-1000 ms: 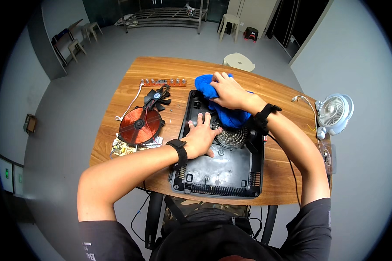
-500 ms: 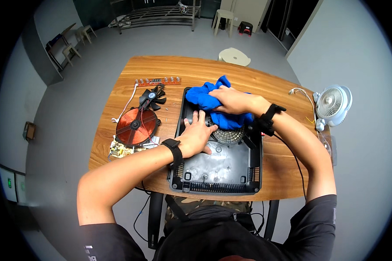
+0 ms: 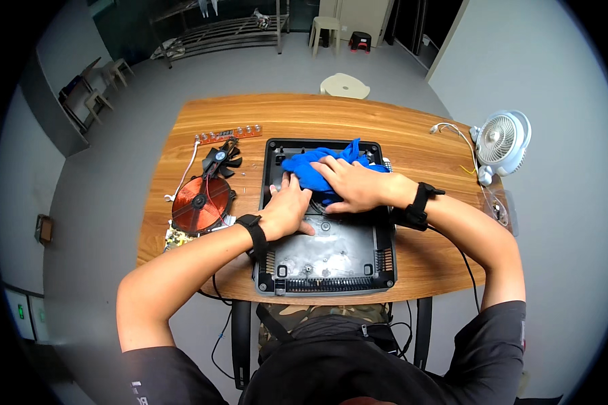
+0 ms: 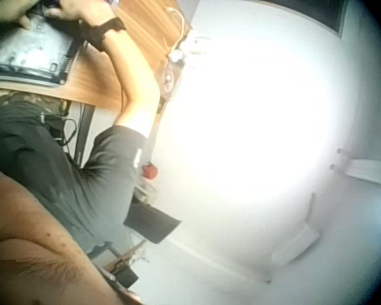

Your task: The person disassembles a black electronic device on a wooden table, removes a fan and circuit board, wipes the interior with a blue cloth, and reassembles the components using a screwdriver. The person handles the device, fan, circuit board, and cloth throughout the process.

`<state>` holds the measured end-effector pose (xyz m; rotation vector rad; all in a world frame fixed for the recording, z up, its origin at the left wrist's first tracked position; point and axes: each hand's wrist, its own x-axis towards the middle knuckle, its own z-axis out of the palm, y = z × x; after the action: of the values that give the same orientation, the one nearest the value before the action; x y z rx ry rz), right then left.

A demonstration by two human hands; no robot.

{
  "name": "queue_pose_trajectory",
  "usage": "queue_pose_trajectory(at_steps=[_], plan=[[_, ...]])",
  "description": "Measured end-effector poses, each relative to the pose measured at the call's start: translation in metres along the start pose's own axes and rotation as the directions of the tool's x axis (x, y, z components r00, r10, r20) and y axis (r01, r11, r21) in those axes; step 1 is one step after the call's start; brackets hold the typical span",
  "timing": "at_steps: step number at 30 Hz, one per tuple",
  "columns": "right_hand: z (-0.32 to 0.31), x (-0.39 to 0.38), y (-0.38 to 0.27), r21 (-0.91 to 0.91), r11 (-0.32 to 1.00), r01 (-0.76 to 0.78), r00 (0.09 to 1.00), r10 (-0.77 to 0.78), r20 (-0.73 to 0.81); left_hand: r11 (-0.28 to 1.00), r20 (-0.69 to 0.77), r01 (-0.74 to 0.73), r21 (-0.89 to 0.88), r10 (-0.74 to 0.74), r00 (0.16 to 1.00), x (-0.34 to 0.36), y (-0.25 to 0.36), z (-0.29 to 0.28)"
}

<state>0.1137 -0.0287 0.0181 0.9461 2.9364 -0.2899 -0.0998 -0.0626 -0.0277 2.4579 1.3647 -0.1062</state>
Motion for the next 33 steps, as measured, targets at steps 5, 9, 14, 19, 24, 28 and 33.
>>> queue_pose_trajectory(at_steps=[5, 9, 14, 19, 24, 28, 33], plan=[[0.009, -0.002, 0.017, -0.025, 0.999, 0.03, 0.989, -0.026, 0.146, 0.999, -0.033, -0.043, -0.03, 0.042, 0.999, -0.004, 0.002, -0.008], [0.009, 0.0, 0.026, 0.034, 0.996, 0.079, 0.99, -0.083, 0.112, 0.991, -0.026, -0.098, -0.091, 0.096, 0.995, -0.004, -0.007, -0.009], [0.005, -0.007, 0.03, 0.171, 0.984, 0.054, 0.987, -0.079, 0.143, 0.993, -0.007, -0.09, -0.08, 0.09, 0.996, -0.004, -0.001, -0.012], [0.0, -0.011, 0.039, 0.285, 0.952, 0.114, 0.964, -0.175, 0.201, 0.995, -0.053, -0.075, -0.07, 0.071, 0.996, -0.005, 0.0, -0.011], [0.004, -0.02, 0.023, 0.084, 0.989, 0.118, 0.982, -0.129, 0.136, 0.982, 0.002, -0.033, -0.187, 0.034, 0.999, -0.009, 0.004, -0.027], [0.008, -0.019, 0.014, 0.066, 0.996, 0.068, 0.994, -0.073, 0.086, 0.993, -0.1, -0.029, -0.115, 0.017, 0.995, -0.032, -0.01, -0.038], [0.001, -0.017, 0.025, 0.26, 0.958, 0.126, 0.987, -0.095, -0.127, 0.998, -0.029, 0.002, 0.07, 0.0, 1.0, -0.061, -0.021, -0.045]])
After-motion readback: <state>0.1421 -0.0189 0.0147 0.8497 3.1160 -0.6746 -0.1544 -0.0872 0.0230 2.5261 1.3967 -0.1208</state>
